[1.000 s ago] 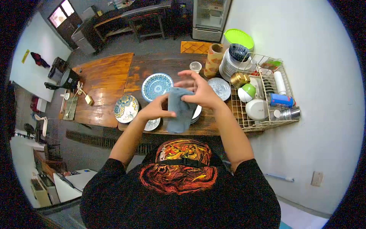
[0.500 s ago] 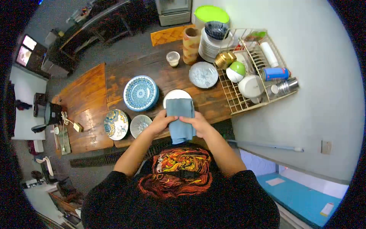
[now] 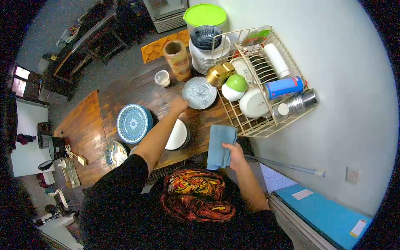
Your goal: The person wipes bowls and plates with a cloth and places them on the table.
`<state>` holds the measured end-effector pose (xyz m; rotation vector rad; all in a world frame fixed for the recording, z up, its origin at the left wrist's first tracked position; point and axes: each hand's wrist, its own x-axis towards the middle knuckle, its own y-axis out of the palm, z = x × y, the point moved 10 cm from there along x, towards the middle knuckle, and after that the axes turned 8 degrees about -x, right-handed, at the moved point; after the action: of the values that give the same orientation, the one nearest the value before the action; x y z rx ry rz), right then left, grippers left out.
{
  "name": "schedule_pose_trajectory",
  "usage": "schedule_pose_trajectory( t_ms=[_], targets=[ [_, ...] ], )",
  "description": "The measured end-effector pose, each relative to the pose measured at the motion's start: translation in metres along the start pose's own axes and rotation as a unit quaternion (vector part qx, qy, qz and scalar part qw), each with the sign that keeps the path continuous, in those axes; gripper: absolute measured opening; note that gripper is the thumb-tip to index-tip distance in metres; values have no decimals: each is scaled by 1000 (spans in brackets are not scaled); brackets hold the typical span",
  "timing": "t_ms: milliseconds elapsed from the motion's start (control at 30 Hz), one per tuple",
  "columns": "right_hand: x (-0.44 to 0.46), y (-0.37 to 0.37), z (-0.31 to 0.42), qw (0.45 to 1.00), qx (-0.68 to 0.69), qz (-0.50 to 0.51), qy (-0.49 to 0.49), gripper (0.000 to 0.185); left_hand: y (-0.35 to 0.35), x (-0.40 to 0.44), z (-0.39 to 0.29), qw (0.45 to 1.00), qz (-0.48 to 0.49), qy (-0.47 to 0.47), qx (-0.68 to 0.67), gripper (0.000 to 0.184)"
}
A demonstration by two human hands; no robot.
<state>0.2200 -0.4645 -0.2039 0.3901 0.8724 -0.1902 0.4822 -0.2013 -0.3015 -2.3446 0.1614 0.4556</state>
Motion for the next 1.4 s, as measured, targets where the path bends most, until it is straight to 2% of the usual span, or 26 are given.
schedule_pose_trajectory(
  t_ms=[67, 100, 167, 267, 367, 533, 700, 767, 833, 1033, 1200, 1333, 1400],
  targets=[
    [17, -19, -12, 1000, 26, -4, 1, 38, 6, 25, 10, 993, -45, 9, 110, 35],
    [20, -21, -9, 1000, 29, -5, 3, 38, 7, 30, 11, 993, -43, 9, 114, 35],
    [24, -26, -4, 999, 26, -26, 29, 36, 1, 31, 32, 993, -84, -82, 32, 33],
    [42, -32, 4, 999, 31, -1, 43, 34, 8, 38, 31, 990, -63, -87, 89, 31],
    [56, -25, 10, 997, 44, 27, 52, 33, 2, 43, 39, 983, -95, -115, 106, 30],
    [60, 0, 22, 989, 66, 85, 99, 28, 5, 54, 66, 976, -61, -160, 133, 35],
    [75, 20, 10, 984, 46, 123, 120, 28, -11, 34, 56, 975, -49, -208, 60, 32],
    [80, 26, 7, 984, 25, 138, 112, 29, -11, 15, 40, 954, -69, -250, -150, 31],
    [83, 32, 6, 983, 5, 152, 102, 29, -4, 3, 28, 889, -87, -278, -354, 31],
    [78, 50, 24, 982, -26, 183, 44, 30, -6, -5, 20, 890, -52, -238, -385, 25],
    [62, 77, 24, 962, 74, 262, 28, 32, -46, -70, 28, 852, -76, -224, -467, 32],
    [84, 81, 11, 967, -82, 221, -94, 36, -86, -130, 32, 816, -93, -199, -535, 38],
    [80, 95, 17, 953, -133, 253, -97, 47, -91, -158, 28, 767, -87, -212, -599, 42]
  ],
)
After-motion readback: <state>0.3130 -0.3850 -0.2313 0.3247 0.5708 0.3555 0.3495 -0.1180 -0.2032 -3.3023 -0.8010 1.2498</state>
